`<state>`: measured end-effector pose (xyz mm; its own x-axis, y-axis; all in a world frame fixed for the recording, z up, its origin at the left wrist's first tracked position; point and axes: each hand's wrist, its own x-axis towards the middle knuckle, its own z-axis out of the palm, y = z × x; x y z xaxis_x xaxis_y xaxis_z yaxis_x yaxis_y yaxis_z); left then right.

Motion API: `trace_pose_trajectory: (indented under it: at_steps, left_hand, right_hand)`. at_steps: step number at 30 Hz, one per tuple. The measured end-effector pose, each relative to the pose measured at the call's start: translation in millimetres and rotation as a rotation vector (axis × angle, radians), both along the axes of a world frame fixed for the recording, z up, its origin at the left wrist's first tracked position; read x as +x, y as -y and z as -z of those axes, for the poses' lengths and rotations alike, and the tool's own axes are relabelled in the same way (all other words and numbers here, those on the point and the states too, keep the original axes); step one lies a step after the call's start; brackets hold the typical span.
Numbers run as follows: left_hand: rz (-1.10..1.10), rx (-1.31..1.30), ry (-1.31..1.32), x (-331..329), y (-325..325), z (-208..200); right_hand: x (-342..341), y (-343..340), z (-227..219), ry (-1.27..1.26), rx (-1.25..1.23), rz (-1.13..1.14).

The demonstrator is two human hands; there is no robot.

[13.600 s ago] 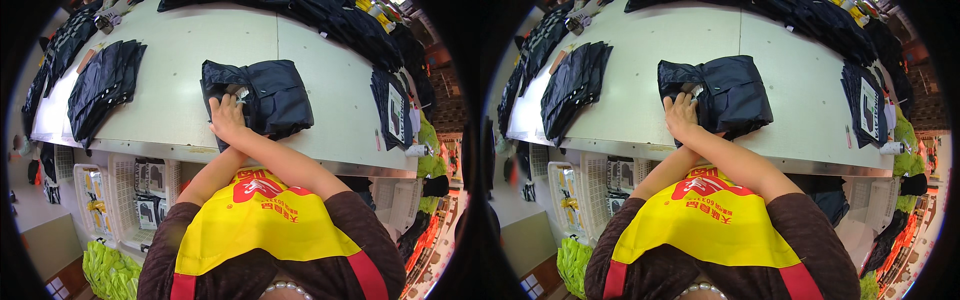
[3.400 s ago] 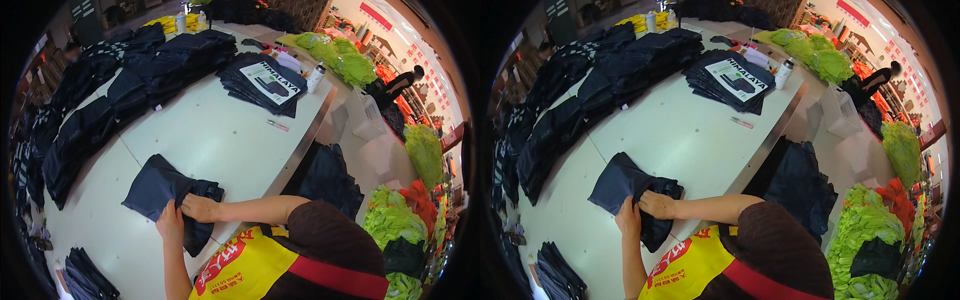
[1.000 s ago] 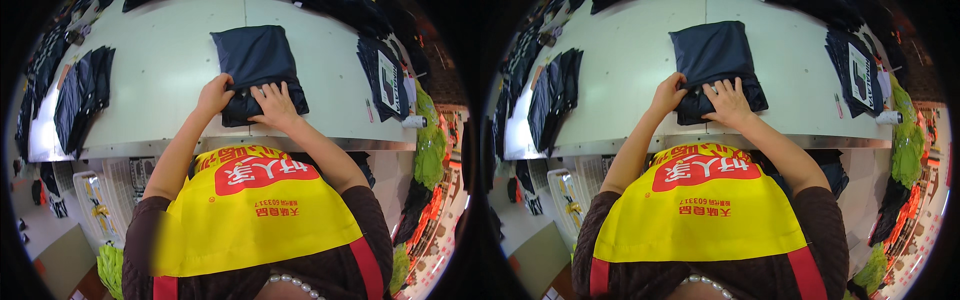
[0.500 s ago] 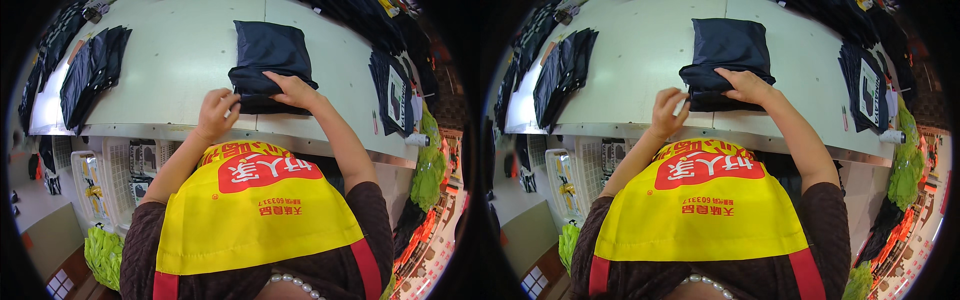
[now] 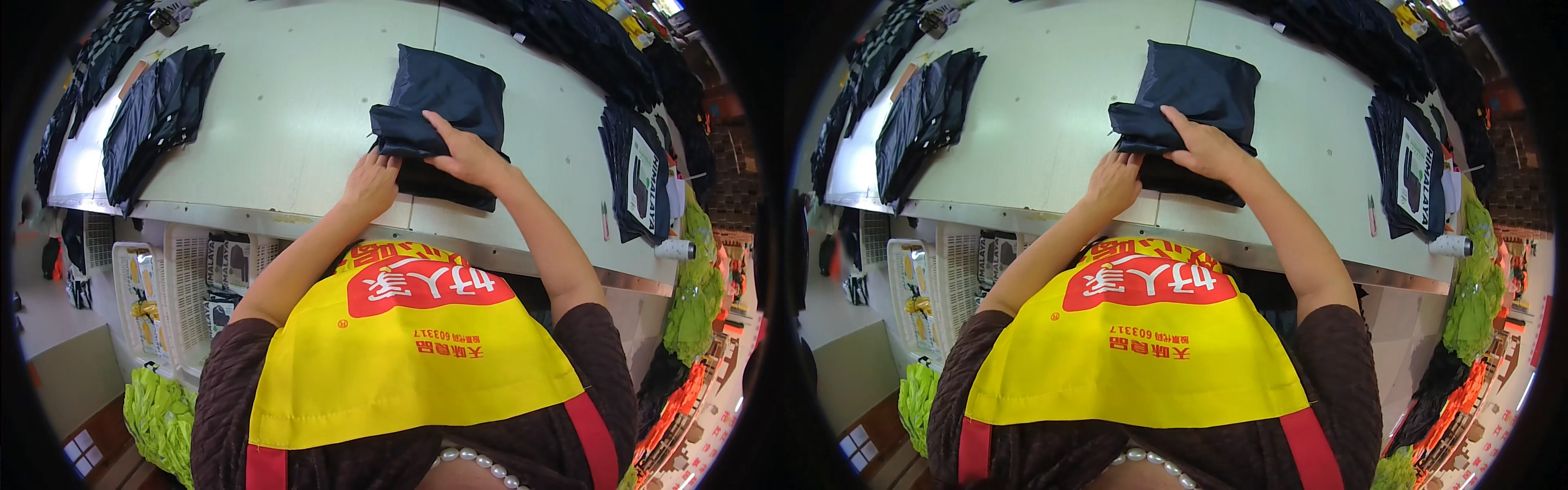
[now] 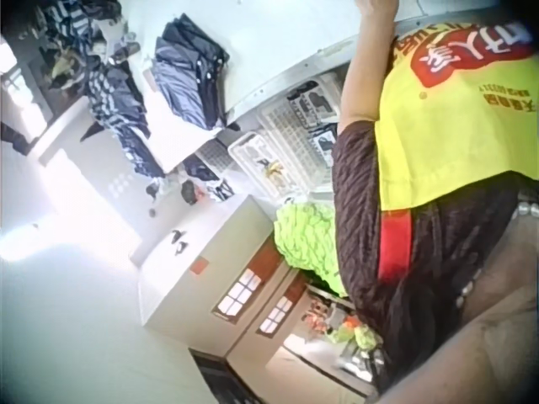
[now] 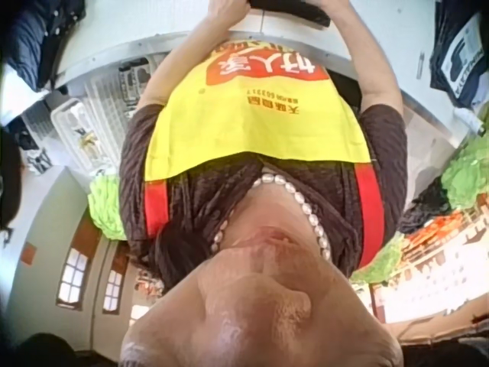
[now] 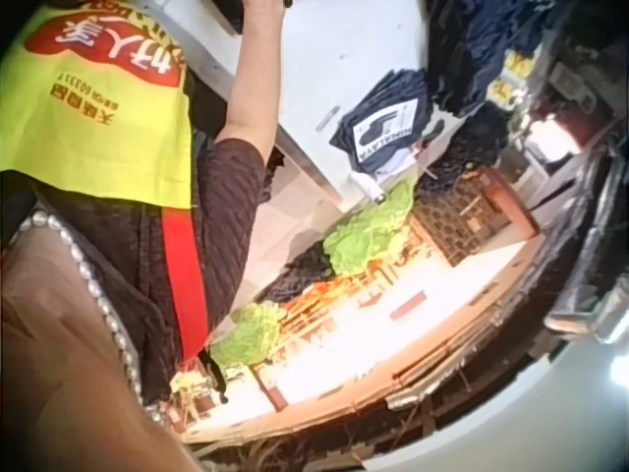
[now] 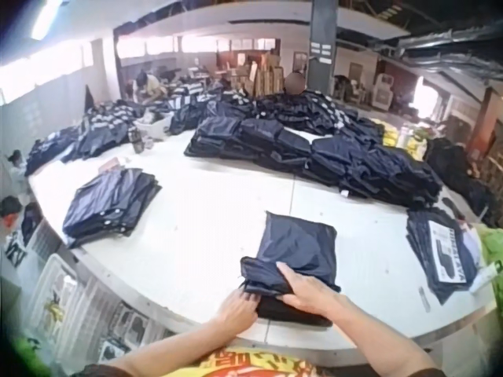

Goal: The person folds a black raincoat on a table, aligns the edges, and places it into a black plastic bag. The person then picks up another raincoat and repeats the folding and bagging process.

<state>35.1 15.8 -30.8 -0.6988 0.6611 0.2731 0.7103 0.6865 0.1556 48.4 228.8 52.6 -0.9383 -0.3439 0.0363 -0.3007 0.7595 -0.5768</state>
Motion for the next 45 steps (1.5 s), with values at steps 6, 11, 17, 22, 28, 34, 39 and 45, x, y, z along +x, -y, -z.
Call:
trace_pose_trajectory:
  at_steps: [6,11,17,22,28,34,39,45]
  left_hand:
    - [0.067,0.04,-0.049,-9.0,11.3,0.8]
    - [0.217,0.067,-0.218,-29.2,24.1,20.0]
    - [0.231,0.244,-0.291,-48.6,20.4,2.3]
    - [0.16,0.277,-0.172,-41.7,20.5,2.9]
    - [0.105,0.225,-0.058,-38.5,18.2,1.9]
    - [-0.169,0.487,0.219,-40.9,12.8,8.3]
    - [-0.075,0.364,0.126,-51.8,8.9,15.9]
    - [-0.087,0.12,0.137,-55.4,16.9,43.8]
  right_hand:
    - [33.7,37.1,36.7,-0.565,0.367,0.112]
    - [39.6,35.6,49.4,-0.685,0.509,0.152]
    - [33.8,16.0,49.3,-0.529,0.565,0.207]
    - [26.7,32.5,42.6,-0.508,0.357,0.161]
    - [12.2,27.3,51.5,-0.599,0.506,0.138]
    - [-13.0,15.5,13.4,-0.361,0.412,0.147]
    - [-14.5,18.9,18.1,-0.398,0.451,0.154]
    - [-3.6,36.0,50.6,-0.656,0.615,0.202]
